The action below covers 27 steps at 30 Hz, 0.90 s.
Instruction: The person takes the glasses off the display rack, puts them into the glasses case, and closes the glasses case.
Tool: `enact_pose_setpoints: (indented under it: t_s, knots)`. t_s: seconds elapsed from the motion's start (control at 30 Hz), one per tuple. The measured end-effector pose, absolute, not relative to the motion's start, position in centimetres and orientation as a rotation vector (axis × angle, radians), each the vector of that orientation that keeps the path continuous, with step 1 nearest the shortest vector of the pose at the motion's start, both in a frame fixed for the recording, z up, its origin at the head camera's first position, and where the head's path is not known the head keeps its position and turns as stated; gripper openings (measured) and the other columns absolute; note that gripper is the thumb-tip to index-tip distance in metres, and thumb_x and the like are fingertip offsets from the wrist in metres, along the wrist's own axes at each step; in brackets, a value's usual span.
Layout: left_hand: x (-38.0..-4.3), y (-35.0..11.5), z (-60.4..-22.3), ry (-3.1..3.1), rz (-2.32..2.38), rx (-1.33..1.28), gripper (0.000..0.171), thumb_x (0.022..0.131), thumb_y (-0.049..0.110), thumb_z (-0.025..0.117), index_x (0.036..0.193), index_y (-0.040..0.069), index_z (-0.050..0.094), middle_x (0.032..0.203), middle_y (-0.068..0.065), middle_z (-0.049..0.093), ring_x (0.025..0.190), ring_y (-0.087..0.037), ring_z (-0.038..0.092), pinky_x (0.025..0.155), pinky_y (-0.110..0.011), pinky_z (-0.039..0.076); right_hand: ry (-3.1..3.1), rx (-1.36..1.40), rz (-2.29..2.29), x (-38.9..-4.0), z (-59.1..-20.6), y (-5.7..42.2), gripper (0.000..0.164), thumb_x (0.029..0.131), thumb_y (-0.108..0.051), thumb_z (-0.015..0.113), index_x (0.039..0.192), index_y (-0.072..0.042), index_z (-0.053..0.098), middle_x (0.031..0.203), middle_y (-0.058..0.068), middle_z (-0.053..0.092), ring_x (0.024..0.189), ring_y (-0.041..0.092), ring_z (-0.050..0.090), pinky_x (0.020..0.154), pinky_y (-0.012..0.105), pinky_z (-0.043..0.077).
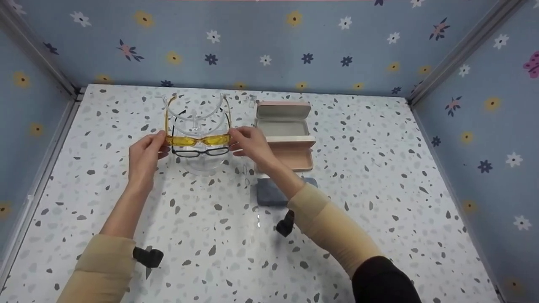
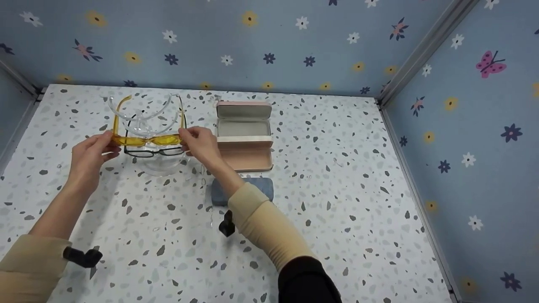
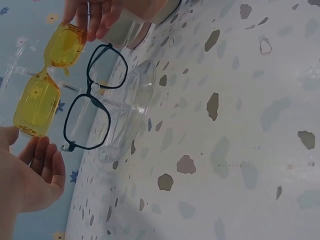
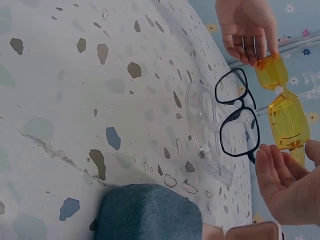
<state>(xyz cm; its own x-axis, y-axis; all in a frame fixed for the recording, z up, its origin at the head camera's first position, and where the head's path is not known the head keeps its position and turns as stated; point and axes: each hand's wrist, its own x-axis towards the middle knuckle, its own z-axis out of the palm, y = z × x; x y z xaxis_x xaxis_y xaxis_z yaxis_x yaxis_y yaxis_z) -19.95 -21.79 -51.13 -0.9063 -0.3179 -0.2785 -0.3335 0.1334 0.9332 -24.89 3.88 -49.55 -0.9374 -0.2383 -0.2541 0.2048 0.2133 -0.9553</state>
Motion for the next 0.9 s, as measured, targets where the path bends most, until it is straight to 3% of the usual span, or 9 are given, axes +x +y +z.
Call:
enact_pose_setpoints:
  t_s: [0.13, 0.37, 0.7, 0.9]
  knots:
    - [-19.8, -21.7, -50.9, 2.327, 1.957, -0.675, 0.054, 0.103, 0.055, 0.052, 0.13, 0.011, 0.066, 0.102, 0.011, 0.063, 0.102, -0.007, 0.062, 0.101, -0.024, 0.052, 2.124, -0.02, -1.798, -24.9, -49.5, 4.0, 0.033, 0.107, -0.026, 0.057, 0.123, 0.0, 0.068, 0.099, 0.014, 0.073, 0.087, 0.021, 0.074, 0.078, 0.031, 0.064]
    - [-19.4, -21.6, -50.7, 2.303, 2.034, -0.655, 0.042, 0.103, 0.051, 0.056, 0.116, 0.013, 0.069, 0.1, 0.007, 0.064, 0.099, -0.008, 0.062, 0.093, -0.018, 0.053, 2.08, -0.051, -1.827, -24.8, -49.0, 4.4, 0.031, 0.107, -0.024, 0.057, 0.121, 0.0, 0.069, 0.104, 0.021, 0.073, 0.087, 0.021, 0.074, 0.081, 0.033, 0.064]
    - [-18.1, -21.6, -50.1, 2.25, 2.027, -0.636, 0.037, 0.102, 0.047, 0.06, 0.114, 0.013, 0.069, 0.101, 0.008, 0.064, 0.097, -0.008, 0.062, 0.087, -0.014, 0.055, 2.024, -0.145, -1.831, -24.6, -48.7, 5.7, 0.029, 0.103, -0.025, 0.063, 0.116, -0.001, 0.07, 0.099, 0.013, 0.074, 0.091, 0.024, 0.075, 0.087, 0.04, 0.064]
    - [-16.9, -21.5, -50.0, 2.237, 2.057, -0.555, 0.036, 0.1, 0.042, 0.065, 0.113, 0.009, 0.069, 0.099, 0.009, 0.066, 0.095, -0.007, 0.063, 0.085, -0.014, 0.057, 2.014, -0.148, -1.771, -24.6, -48.6, 6.3, 0.026, 0.102, -0.025, 0.064, 0.114, -0.002, 0.071, 0.098, 0.007, 0.075, 0.088, 0.018, 0.075, 0.093, 0.044, 0.062]
